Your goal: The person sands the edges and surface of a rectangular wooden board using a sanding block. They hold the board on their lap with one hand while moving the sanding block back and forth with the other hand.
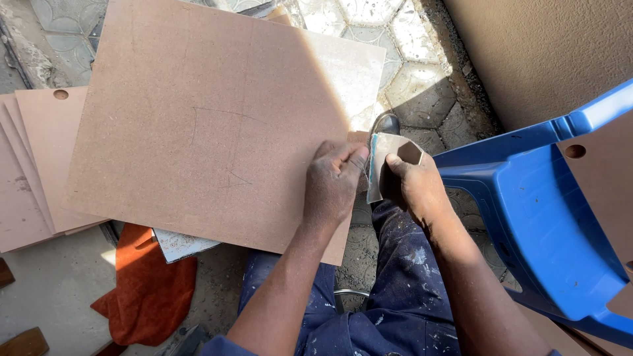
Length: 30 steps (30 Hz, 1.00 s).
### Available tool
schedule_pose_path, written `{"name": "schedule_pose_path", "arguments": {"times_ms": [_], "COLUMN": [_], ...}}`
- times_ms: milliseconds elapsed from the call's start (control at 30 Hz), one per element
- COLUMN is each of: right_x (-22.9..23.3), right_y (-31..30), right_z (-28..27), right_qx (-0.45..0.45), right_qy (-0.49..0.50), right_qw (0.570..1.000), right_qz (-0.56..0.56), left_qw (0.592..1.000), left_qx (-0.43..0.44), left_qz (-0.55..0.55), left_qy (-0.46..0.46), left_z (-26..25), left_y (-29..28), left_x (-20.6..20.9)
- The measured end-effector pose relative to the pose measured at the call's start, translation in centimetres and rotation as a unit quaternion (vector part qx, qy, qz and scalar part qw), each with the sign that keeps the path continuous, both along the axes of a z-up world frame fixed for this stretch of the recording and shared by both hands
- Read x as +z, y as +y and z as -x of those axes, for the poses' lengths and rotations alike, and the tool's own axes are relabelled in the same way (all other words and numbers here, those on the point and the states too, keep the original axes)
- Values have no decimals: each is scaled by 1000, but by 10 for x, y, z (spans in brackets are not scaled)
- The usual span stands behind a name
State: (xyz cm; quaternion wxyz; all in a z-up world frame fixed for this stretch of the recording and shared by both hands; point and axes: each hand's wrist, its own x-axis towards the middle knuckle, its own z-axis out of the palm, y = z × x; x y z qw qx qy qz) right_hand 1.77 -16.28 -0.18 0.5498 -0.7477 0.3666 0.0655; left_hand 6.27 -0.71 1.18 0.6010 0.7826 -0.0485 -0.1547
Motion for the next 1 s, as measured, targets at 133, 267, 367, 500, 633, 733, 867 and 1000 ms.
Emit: {"name": "schedule_pose_path", "arguments": {"times_ms": [133, 267, 367, 500, 633, 733, 867, 1000], "right_x": [-33, -10, -13, 31, 43, 22, -19, 10], "right_y": [-8, -4, -8, 42, 40, 6, -20, 28], "right_z": [-19, -59, -67, -12, -30, -67, -79, -43], "right_qx": [61, 117, 142, 188, 202, 156, 147, 130], "right_qy": [-6, 86, 61, 132, 220, 134, 101, 145], "right_qw": [996, 976, 966, 965, 944, 960, 959, 965], "right_qz": [60, 164, 205, 130, 138, 190, 221, 176], "left_qw": [974, 873, 864, 866, 853, 856, 856, 858], "left_qx": [7, -98, -115, -106, -113, -120, -121, -111], "left_qz": [-164, -378, -395, -388, -407, -404, -405, -396], "left_qy": [-158, -293, -290, -297, -306, -301, -298, -307], "left_z": [-48, -58, -56, -60, -60, -55, -59, -59], "left_y": [13, 18, 16, 15, 16, 15, 15, 15], "left_x": [-17, -46, -47, -51, -61, -60, -57, -59]}}
